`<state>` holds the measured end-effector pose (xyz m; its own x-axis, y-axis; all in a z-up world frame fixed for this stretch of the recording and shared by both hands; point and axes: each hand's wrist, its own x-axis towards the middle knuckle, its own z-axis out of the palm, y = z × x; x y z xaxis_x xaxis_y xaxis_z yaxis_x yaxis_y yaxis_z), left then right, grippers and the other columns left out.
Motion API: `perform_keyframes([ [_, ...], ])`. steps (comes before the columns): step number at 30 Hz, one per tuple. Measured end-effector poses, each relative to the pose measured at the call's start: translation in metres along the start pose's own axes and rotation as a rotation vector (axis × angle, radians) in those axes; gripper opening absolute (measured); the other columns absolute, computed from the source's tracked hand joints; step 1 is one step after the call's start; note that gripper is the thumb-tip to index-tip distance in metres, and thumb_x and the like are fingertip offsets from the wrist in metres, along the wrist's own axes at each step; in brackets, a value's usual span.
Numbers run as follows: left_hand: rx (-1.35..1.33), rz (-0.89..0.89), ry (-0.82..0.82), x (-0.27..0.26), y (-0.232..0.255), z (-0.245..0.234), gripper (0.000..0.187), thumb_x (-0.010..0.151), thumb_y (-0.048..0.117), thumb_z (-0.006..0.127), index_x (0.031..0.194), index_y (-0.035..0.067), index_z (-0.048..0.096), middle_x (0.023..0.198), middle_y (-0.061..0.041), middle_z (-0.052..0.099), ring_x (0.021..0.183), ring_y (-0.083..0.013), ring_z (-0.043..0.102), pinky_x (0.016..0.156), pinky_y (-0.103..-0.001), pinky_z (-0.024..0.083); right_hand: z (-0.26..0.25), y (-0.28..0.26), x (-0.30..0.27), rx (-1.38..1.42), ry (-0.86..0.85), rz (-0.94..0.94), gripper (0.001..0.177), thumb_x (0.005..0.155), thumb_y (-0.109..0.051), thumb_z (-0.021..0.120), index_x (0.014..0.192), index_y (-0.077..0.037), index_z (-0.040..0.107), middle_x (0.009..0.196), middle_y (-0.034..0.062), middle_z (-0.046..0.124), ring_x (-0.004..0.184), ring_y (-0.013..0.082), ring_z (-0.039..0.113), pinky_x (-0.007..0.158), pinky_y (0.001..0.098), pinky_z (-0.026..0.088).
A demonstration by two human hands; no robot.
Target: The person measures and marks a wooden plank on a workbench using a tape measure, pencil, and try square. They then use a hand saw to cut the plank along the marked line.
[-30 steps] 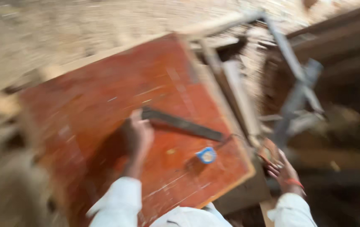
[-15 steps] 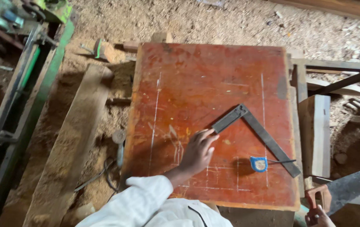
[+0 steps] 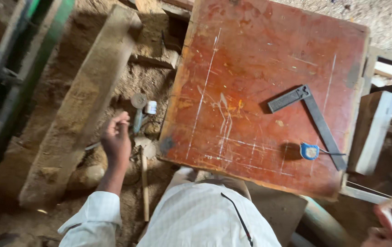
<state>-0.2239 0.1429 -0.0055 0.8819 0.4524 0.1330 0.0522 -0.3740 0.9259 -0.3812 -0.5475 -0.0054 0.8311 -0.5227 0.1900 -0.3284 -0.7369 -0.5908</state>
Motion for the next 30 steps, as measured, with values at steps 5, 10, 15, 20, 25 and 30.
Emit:
perform_keyframes([
  [5, -0.024, 0.180, -0.254, -0.068, 0.025, 0.044, 0.009, 0.099, 0.007, 0.063, 0.092, 0.006, 0.069, 0.100, -0.007, 0.078, 0.095, -0.0192, 0.076, 0.084, -0.033, 0.060, -0.032, -0.073, 0.006, -0.078, -0.025, -0.348, 0.035, 0.081, -0.001, 0.063, 0.115, -0.001, 0.059, 0.111, 0.0159, 0.067, 0.099, 0.0270, 0.067, 0.083, 0.0368, 0.055],
  [10, 0.320, 0.688, -0.349, -0.094, 0.084, 0.068, 0.040, 0.092, 0.020, 0.071, 0.130, 0.010, 0.063, 0.130, -0.012, 0.066, 0.127, -0.0277, 0.057, 0.102, -0.046, 0.049, -0.039, -0.114, 0.018, -0.005, -0.083, -0.611, 0.033, 0.079, 0.006, 0.062, 0.111, -0.001, 0.061, 0.107, 0.0162, 0.068, 0.095, 0.0270, 0.067, 0.079, 0.0361, 0.056],
  [15, 0.637, 0.874, -0.156, -0.072, 0.120, 0.063, 0.073, 0.088, 0.049, 0.074, 0.141, 0.010, 0.044, 0.145, -0.021, 0.050, 0.141, -0.0342, 0.043, 0.114, -0.059, 0.038, -0.036, -0.111, 0.029, 0.412, -0.541, -0.553, 0.037, 0.065, 0.010, 0.061, 0.097, -0.004, 0.069, 0.099, 0.0081, 0.078, 0.091, 0.0204, 0.071, 0.071, 0.0336, 0.060],
  [20, 0.798, 1.172, -0.081, -0.070, 0.107, 0.016, 0.062, 0.075, 0.050, 0.074, 0.122, 0.010, 0.065, 0.129, -0.013, 0.064, 0.120, -0.0292, 0.055, 0.095, -0.052, 0.047, -0.003, -0.092, 0.019, 1.092, -1.226, 0.258, 0.019, 0.090, -0.009, 0.074, 0.099, 0.008, 0.070, 0.095, 0.0143, 0.070, 0.086, 0.0255, 0.068, 0.076, 0.0385, 0.055],
  [25, 0.612, 0.924, -0.281, -0.108, 0.073, 0.007, 0.025, 0.086, 0.036, 0.076, 0.097, 0.015, 0.068, 0.087, 0.001, 0.070, 0.079, -0.0137, 0.067, 0.072, -0.031, 0.057, 0.022, -0.110, 0.061, 0.991, -1.201, 0.743, 0.075, 0.087, -0.066, 0.044, 0.098, 0.002, 0.075, 0.080, 0.0145, 0.074, 0.067, 0.0242, 0.065, 0.063, 0.0383, 0.053],
  [30, 0.433, 0.271, -0.296, -0.133, 0.073, 0.066, 0.040, 0.083, 0.047, 0.079, 0.075, 0.010, 0.066, 0.057, -0.006, 0.066, 0.047, -0.0206, 0.066, 0.045, -0.037, 0.051, 0.084, -0.152, 0.126, 1.131, -0.818, 0.354, 0.059, 0.107, -0.051, 0.056, 0.119, 0.006, 0.068, 0.099, 0.0103, 0.068, 0.084, 0.0213, 0.066, 0.081, 0.0375, 0.055],
])
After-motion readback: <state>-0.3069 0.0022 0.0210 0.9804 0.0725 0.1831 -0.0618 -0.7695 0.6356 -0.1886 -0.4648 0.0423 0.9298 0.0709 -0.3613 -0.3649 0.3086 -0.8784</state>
